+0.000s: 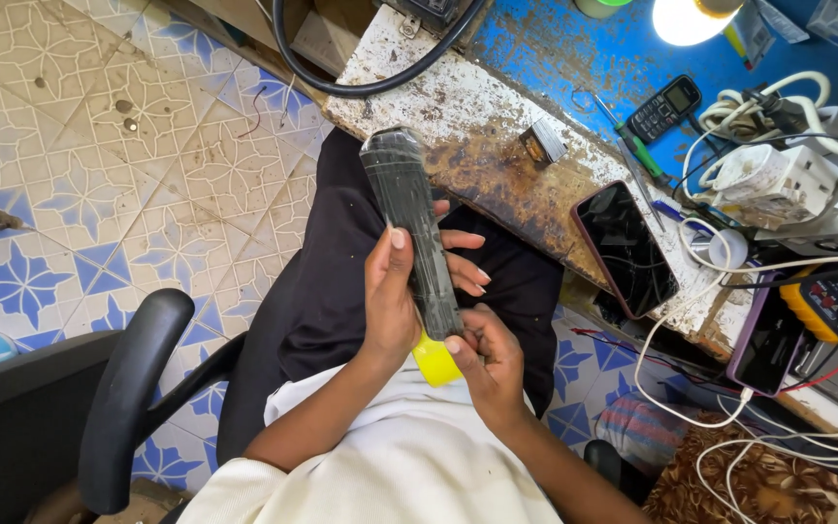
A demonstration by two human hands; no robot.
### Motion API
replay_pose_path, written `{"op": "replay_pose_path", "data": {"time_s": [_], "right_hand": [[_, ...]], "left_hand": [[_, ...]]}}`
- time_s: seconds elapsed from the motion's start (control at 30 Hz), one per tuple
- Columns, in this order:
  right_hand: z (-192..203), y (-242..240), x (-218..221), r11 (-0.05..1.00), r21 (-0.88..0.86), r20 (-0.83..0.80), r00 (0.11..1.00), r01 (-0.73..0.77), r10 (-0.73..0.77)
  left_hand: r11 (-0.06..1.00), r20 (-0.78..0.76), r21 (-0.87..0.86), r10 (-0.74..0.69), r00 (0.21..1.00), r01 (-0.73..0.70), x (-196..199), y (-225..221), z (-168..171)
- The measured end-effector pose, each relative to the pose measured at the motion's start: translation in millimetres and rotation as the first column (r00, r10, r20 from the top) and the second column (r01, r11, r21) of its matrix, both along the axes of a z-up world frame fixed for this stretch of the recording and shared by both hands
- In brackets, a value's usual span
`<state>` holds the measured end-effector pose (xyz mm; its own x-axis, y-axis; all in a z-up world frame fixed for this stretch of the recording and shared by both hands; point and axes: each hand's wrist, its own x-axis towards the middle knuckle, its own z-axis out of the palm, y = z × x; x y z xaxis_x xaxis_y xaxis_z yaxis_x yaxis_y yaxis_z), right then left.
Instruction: Wrapping a remote control with yellow adhesive tape at a repair bench.
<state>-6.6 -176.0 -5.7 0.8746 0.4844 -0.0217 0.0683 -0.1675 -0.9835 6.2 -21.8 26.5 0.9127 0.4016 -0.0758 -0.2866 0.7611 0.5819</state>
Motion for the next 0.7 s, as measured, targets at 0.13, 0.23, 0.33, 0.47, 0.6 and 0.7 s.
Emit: {"op": "replay_pose_path", "data": {"time_s": [0.13,0.23,0.33,0.47,0.6,0.7], "right_hand": [[2,2,2,0.994,0.084,-0.015,0.997,0.074,-0.073],[-1,1,9,0.994,0.106,0.136,0.989,0.037,-0.051],[-3,1,8,0.995,0.096,0.113,0.993,0.015,-0.026],[9,7,8,0.990,0.141,0.025,1.000,-0.010,0.006],[7,6,8,0.992,0.121,-0.031,0.999,-0.029,0.033],[18,8,13,0.994,0.103,-0.049,0.998,-0.034,0.040]], "left_hand": [[0.992,-0.068,0.116,-0.046,0.997,0.053,-5,-1,16],[0.990,0.016,0.136,0.042,0.999,-0.044,-4,-9,9],[0.991,0.048,0.095,0.092,0.995,-0.096,-3,-7,7],[0.991,0.087,0.061,0.114,0.990,-0.119,-4,-7,9],[0.988,0.081,0.122,0.082,0.993,-0.092,-5,-7,14],[0.978,0.041,0.196,0.064,0.997,-0.071,-8,-6,19]]}}
